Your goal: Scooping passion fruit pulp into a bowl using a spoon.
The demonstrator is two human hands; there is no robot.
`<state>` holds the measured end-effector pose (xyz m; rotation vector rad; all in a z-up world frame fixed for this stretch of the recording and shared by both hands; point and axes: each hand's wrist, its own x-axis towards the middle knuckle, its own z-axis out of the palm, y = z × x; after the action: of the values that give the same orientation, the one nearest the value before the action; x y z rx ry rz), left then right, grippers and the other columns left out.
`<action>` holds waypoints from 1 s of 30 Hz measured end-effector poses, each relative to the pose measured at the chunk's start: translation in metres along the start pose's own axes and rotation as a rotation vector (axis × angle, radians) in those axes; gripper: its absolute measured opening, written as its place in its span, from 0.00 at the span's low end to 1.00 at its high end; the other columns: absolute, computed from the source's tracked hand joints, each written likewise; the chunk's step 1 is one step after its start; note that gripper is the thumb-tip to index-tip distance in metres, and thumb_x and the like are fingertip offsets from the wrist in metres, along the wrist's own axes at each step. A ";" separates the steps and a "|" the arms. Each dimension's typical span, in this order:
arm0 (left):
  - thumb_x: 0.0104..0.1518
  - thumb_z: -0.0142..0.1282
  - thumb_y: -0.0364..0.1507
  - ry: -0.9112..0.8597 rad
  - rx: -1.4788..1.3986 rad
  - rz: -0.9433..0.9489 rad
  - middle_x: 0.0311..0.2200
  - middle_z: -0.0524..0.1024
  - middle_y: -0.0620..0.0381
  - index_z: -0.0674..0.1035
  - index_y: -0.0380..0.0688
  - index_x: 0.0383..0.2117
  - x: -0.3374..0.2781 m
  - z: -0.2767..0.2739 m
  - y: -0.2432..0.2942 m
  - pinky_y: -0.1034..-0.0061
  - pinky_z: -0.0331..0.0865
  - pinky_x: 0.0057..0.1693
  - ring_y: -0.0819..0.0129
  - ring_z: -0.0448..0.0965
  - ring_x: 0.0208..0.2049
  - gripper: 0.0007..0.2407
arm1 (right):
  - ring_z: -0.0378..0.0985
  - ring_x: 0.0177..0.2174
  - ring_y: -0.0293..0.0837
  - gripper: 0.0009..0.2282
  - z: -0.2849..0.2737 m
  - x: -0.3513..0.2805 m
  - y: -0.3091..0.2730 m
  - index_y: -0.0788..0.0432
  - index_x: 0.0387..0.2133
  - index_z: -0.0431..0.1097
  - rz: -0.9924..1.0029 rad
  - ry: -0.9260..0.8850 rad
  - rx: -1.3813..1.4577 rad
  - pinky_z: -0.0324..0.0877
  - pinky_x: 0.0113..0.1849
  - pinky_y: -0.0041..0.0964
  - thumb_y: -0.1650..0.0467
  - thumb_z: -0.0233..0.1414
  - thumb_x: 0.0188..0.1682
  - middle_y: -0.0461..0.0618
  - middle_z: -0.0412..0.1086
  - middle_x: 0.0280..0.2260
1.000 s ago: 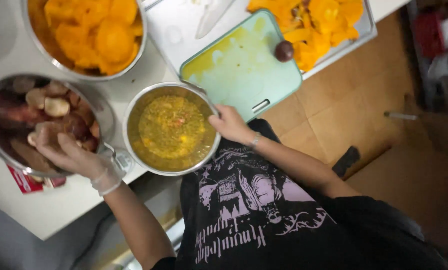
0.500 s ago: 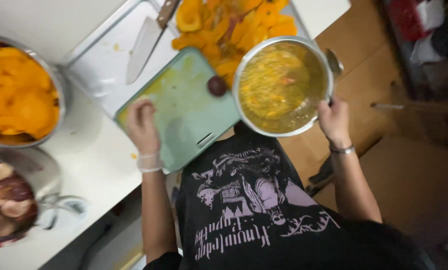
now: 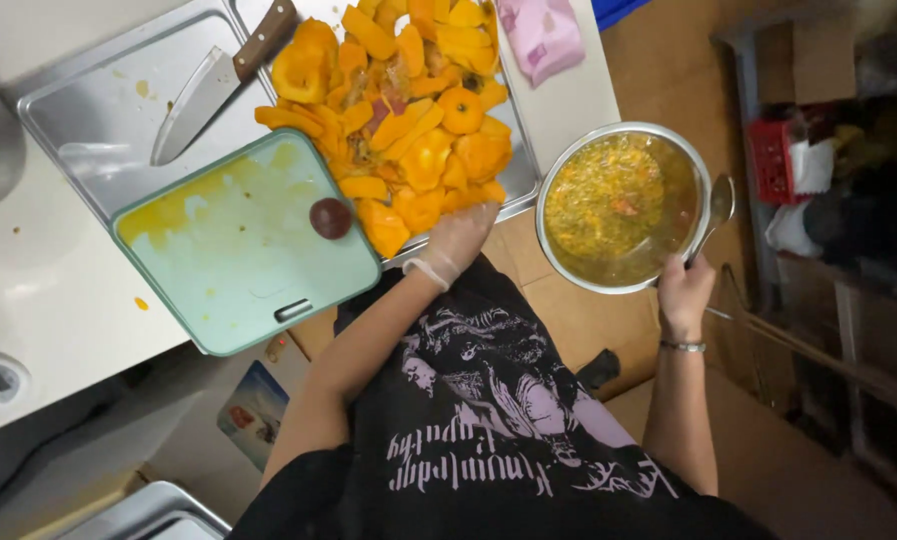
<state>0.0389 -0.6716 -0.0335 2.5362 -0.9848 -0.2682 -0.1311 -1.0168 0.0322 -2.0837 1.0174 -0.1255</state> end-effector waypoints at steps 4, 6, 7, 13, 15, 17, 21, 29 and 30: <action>0.56 0.53 0.26 0.025 -0.013 0.026 0.26 0.77 0.55 0.75 0.44 0.37 0.000 0.000 -0.004 0.64 0.74 0.29 0.59 0.82 0.25 0.05 | 0.68 0.24 0.31 0.07 0.006 0.014 -0.004 0.67 0.30 0.69 -0.002 -0.066 0.023 0.65 0.25 0.32 0.73 0.49 0.54 0.42 0.68 0.23; 0.55 0.53 0.26 0.005 -0.043 0.002 0.27 0.77 0.54 0.75 0.45 0.35 0.002 -0.010 -0.003 0.63 0.74 0.31 0.57 0.82 0.26 0.04 | 0.68 0.23 0.32 0.08 0.010 0.024 0.002 0.68 0.28 0.69 -0.008 -0.089 -0.053 0.64 0.25 0.33 0.73 0.49 0.55 0.44 0.68 0.21; 0.54 0.54 0.26 -0.014 -0.078 -0.013 0.28 0.78 0.54 0.75 0.46 0.34 0.001 -0.014 -0.002 0.62 0.75 0.32 0.56 0.82 0.27 0.04 | 0.68 0.23 0.34 0.09 0.012 0.028 0.006 0.70 0.27 0.69 -0.011 -0.102 -0.130 0.64 0.25 0.34 0.73 0.50 0.56 0.46 0.67 0.20; 0.55 0.56 0.27 0.059 -0.099 -0.074 0.28 0.77 0.52 0.76 0.46 0.34 0.020 -0.021 -0.014 0.59 0.74 0.33 0.53 0.81 0.27 0.04 | 0.66 0.24 0.32 0.07 0.021 0.036 -0.009 0.68 0.32 0.70 -0.083 -0.191 -0.027 0.63 0.25 0.34 0.74 0.48 0.54 0.43 0.65 0.22; 0.56 0.57 0.27 0.043 -0.077 -0.093 0.29 0.77 0.52 0.76 0.46 0.35 0.028 -0.026 -0.023 0.59 0.73 0.33 0.52 0.81 0.28 0.04 | 0.67 0.24 0.32 0.06 0.026 0.041 -0.005 0.68 0.31 0.69 -0.112 -0.188 -0.031 0.64 0.25 0.33 0.74 0.49 0.54 0.43 0.66 0.21; 0.56 0.57 0.27 0.023 -0.061 -0.111 0.30 0.77 0.52 0.76 0.46 0.36 0.035 -0.034 -0.031 0.58 0.73 0.33 0.52 0.80 0.28 0.05 | 0.68 0.24 0.31 0.06 0.029 0.046 -0.003 0.68 0.30 0.68 -0.135 -0.185 -0.042 0.65 0.26 0.33 0.74 0.49 0.53 0.43 0.67 0.21; 0.54 0.62 0.31 0.111 -0.129 -0.146 0.32 0.77 0.51 0.77 0.47 0.36 0.050 -0.050 -0.044 0.57 0.73 0.35 0.50 0.79 0.31 0.09 | 0.65 0.24 0.31 0.06 0.035 0.054 -0.002 0.68 0.32 0.68 -0.126 -0.236 0.023 0.62 0.25 0.33 0.74 0.49 0.54 0.42 0.66 0.22; 0.52 0.64 0.31 0.166 -0.138 -0.170 0.32 0.77 0.52 0.77 0.47 0.35 0.075 -0.056 -0.072 0.57 0.72 0.36 0.50 0.79 0.32 0.09 | 0.65 0.24 0.32 0.07 0.057 0.073 -0.002 0.69 0.30 0.69 -0.145 -0.275 -0.049 0.64 0.26 0.34 0.73 0.49 0.53 0.44 0.65 0.22; 0.52 0.64 0.31 0.152 -0.134 -0.168 0.32 0.77 0.51 0.77 0.46 0.35 0.077 -0.058 -0.074 0.57 0.72 0.37 0.49 0.79 0.32 0.09 | 0.66 0.25 0.32 0.07 0.061 0.076 -0.002 0.69 0.29 0.69 -0.159 -0.293 -0.021 0.64 0.26 0.34 0.73 0.49 0.53 0.44 0.66 0.23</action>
<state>0.1586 -0.6571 -0.0159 2.4769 -0.6757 -0.1796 -0.0544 -1.0312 -0.0261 -2.1239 0.6800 0.1087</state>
